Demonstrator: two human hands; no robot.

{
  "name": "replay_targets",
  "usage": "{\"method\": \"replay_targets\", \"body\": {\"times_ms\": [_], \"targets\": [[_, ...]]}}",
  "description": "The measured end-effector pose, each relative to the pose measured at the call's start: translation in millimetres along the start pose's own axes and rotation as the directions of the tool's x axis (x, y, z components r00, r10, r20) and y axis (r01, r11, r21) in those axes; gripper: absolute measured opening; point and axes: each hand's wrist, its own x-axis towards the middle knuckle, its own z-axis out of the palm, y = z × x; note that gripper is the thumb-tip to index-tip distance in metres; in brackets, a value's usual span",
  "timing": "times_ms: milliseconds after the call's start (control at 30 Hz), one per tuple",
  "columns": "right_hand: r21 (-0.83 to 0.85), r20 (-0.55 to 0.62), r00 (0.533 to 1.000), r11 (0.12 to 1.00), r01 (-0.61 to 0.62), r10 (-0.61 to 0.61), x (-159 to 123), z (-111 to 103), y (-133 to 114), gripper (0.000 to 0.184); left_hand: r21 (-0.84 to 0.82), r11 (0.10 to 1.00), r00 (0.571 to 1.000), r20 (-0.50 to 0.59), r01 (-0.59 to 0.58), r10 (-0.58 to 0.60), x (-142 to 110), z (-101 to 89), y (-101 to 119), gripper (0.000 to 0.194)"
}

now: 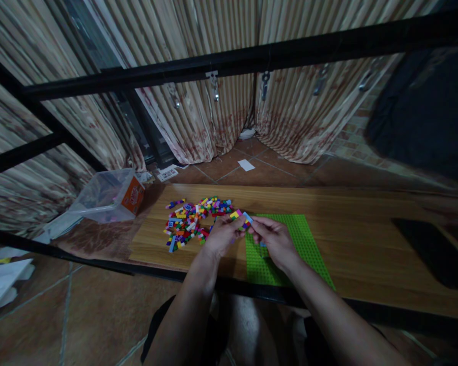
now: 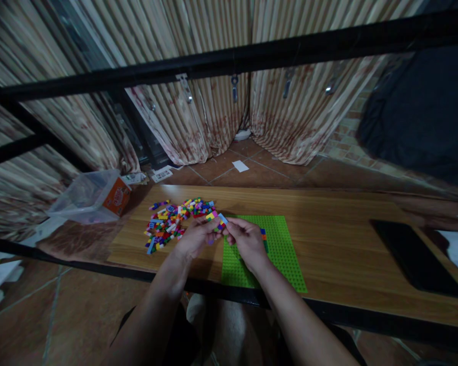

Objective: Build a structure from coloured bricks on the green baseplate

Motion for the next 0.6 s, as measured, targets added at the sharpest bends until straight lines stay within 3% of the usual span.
{"method": "replay_targets", "body": {"times_ms": [167, 367, 500, 600], "targets": [[-0.001, -0.007, 0.999, 0.999, -0.035, 0.035, -0.4, 0.9, -2.7, 0.035, 0.056, 0.998, 0.999, -0.029, 0.022, -0.020, -0.2, -4.0, 1.8, 0.040], [-0.008, -0.100, 0.995, 1.000, 0.024, -0.025, 6.0, -9.6, -2.5, 0.038, 0.200, 0.978, 0.993, -0.115, 0.060, -0.038, -1.7, -20.2, 9.6, 0.039], [-0.045, -0.113, 0.993, 0.998, 0.038, -0.043, 6.7, -16.0, -4.4, 0.046, 0.397, 0.917, 0.972, -0.228, 0.045, 0.051, -1.3, -36.7, 14.6, 0.033], [-0.042, -0.135, 0.990, 0.999, 0.029, -0.034, 6.1, -17.1, -7.2, 0.045, 0.601, 0.797, 0.934, -0.315, 0.060, 0.168, 0.0, -50.8, 19.8, 0.030]]}}
